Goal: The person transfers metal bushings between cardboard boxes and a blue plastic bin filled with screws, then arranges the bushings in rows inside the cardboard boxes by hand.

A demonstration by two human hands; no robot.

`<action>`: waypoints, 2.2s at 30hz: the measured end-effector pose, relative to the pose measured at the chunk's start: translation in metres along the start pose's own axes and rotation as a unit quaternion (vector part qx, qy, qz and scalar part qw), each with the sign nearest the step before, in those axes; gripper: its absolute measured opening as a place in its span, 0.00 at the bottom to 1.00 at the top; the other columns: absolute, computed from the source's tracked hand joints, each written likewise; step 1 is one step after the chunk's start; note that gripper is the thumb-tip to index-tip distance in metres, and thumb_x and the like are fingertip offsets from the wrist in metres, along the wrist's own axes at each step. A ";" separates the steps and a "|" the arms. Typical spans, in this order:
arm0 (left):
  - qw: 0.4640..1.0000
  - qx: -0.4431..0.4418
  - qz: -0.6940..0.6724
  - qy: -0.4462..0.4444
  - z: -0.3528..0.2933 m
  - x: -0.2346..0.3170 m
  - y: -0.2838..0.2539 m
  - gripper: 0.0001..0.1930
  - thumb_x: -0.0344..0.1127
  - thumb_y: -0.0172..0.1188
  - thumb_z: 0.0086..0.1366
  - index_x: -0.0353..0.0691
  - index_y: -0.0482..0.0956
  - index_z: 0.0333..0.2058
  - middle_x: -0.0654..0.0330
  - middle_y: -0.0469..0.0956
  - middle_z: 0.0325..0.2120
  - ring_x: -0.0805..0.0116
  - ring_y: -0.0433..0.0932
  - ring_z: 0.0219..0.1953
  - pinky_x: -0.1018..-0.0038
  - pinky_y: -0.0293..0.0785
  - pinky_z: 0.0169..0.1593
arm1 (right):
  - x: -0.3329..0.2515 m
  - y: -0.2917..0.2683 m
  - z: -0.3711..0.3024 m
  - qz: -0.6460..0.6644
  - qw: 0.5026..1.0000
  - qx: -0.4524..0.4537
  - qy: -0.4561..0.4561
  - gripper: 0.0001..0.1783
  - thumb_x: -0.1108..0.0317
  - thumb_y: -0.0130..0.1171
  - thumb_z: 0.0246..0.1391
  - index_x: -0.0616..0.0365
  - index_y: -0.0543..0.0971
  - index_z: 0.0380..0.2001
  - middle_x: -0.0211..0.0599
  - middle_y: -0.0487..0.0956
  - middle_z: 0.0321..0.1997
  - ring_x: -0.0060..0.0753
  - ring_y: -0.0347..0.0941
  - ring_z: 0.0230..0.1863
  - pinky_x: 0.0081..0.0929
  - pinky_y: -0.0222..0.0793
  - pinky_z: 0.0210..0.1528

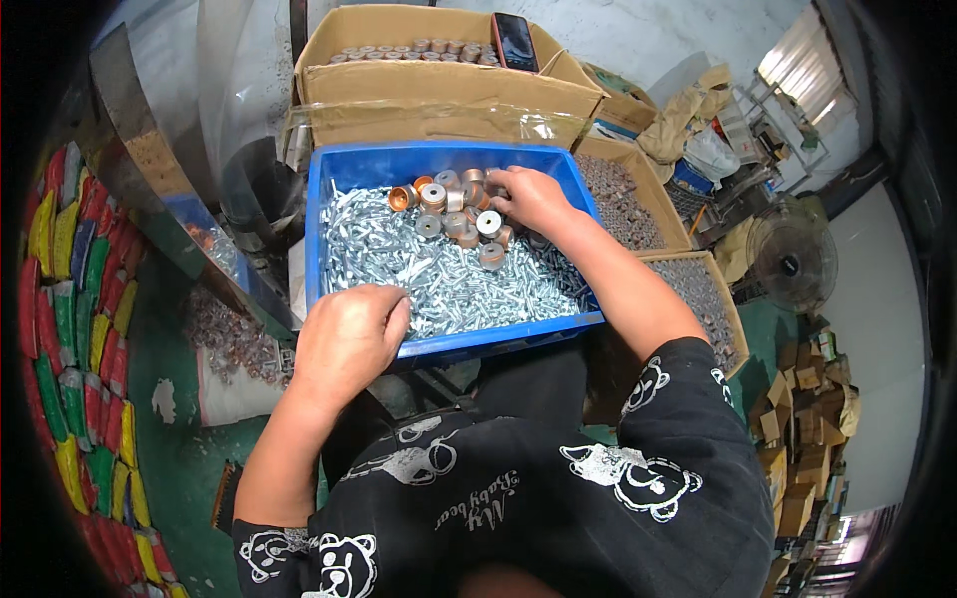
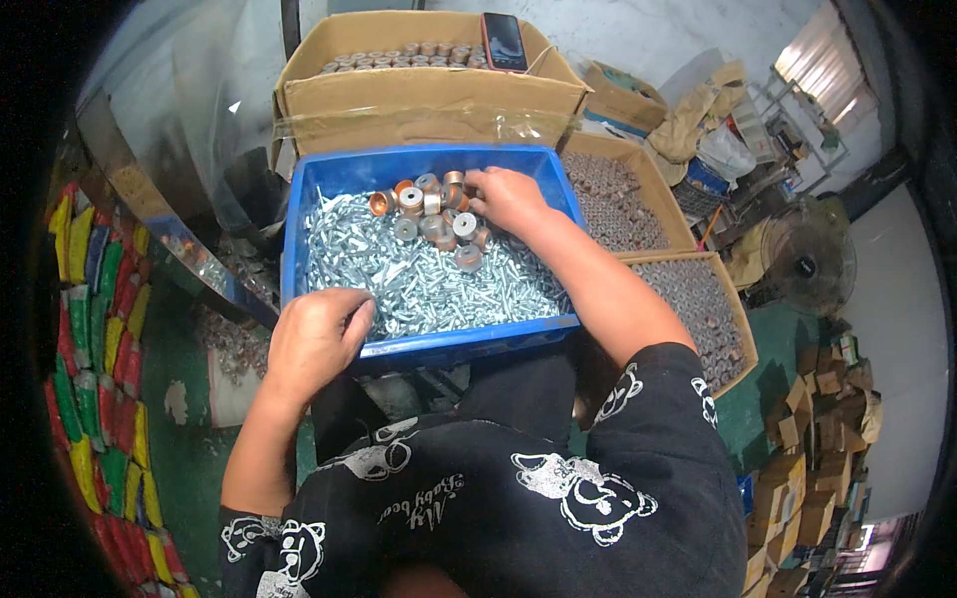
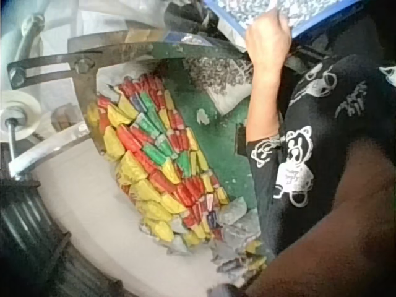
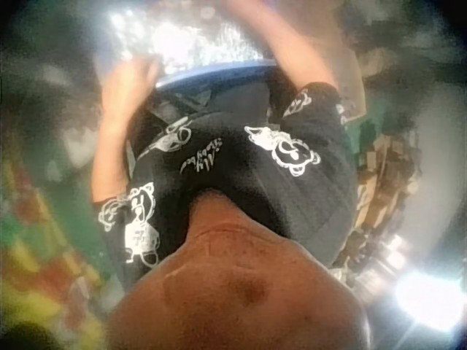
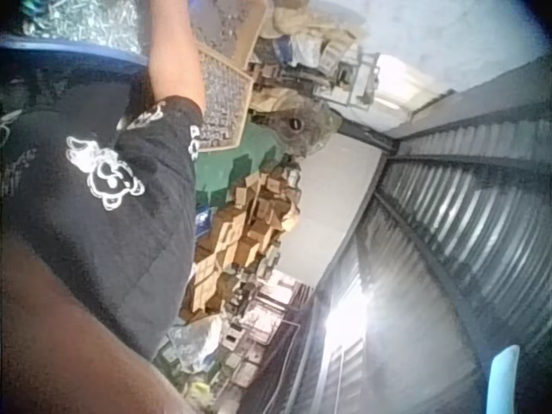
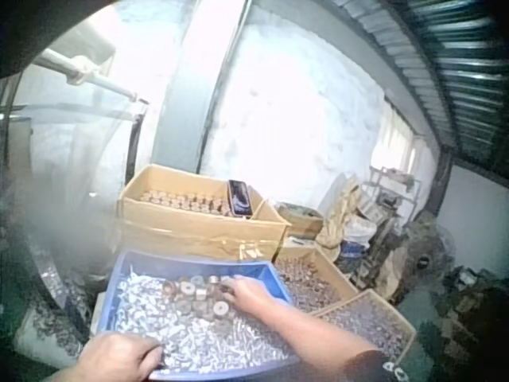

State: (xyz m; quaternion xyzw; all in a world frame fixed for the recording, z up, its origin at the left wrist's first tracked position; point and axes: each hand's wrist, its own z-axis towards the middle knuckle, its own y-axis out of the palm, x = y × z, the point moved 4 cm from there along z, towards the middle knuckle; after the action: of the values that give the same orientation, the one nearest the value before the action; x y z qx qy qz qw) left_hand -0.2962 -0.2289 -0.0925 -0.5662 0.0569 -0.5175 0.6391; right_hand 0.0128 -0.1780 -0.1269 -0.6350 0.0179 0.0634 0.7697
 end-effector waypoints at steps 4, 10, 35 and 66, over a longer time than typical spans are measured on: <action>1.000 -0.007 0.015 -0.003 0.001 0.000 0.001 0.08 0.34 0.60 0.60 0.35 0.82 0.31 0.48 0.80 0.26 0.47 0.79 0.31 0.58 0.75 0.36 | -0.008 0.001 -0.003 -0.060 0.998 0.014 -0.012 0.15 0.61 0.61 0.49 0.47 0.79 0.42 0.40 0.79 0.37 0.50 0.77 0.39 0.43 0.74 0.38; 1.000 0.008 0.012 0.010 0.000 0.002 -0.001 0.09 0.37 0.58 0.61 0.38 0.79 0.26 0.50 0.78 0.23 0.46 0.78 0.29 0.55 0.74 0.35 | -0.004 0.003 0.000 -0.044 0.999 -0.015 -0.027 0.19 0.61 0.59 0.51 0.43 0.78 0.48 0.40 0.80 0.41 0.48 0.78 0.41 0.44 0.75 0.40; 1.000 -0.020 0.017 -0.002 0.002 0.005 0.000 0.12 0.38 0.56 0.62 0.37 0.78 0.24 0.48 0.78 0.23 0.44 0.77 0.30 0.53 0.73 0.36 | 0.015 0.014 0.001 -0.005 0.999 -0.049 -0.005 0.22 0.57 0.62 0.52 0.38 0.77 0.52 0.39 0.77 0.44 0.45 0.74 0.49 0.41 0.71 0.49; 0.997 -0.039 0.058 -0.043 -0.002 -0.005 0.004 0.13 0.41 0.56 0.62 0.38 0.80 0.26 0.46 0.79 0.25 0.44 0.78 0.32 0.54 0.73 0.38 | -0.050 -0.037 -0.041 0.078 0.981 -0.163 -0.076 0.18 0.62 0.60 0.53 0.56 0.80 0.46 0.49 0.82 0.39 0.48 0.79 0.42 0.38 0.73 0.47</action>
State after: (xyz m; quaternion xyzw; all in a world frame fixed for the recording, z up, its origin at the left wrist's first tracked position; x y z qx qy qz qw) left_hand -0.2970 -0.2273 -0.0987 -0.6082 0.0827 -0.4523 0.6470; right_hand -0.0297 -0.2288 -0.0931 -0.7418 -0.0020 0.1731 0.6478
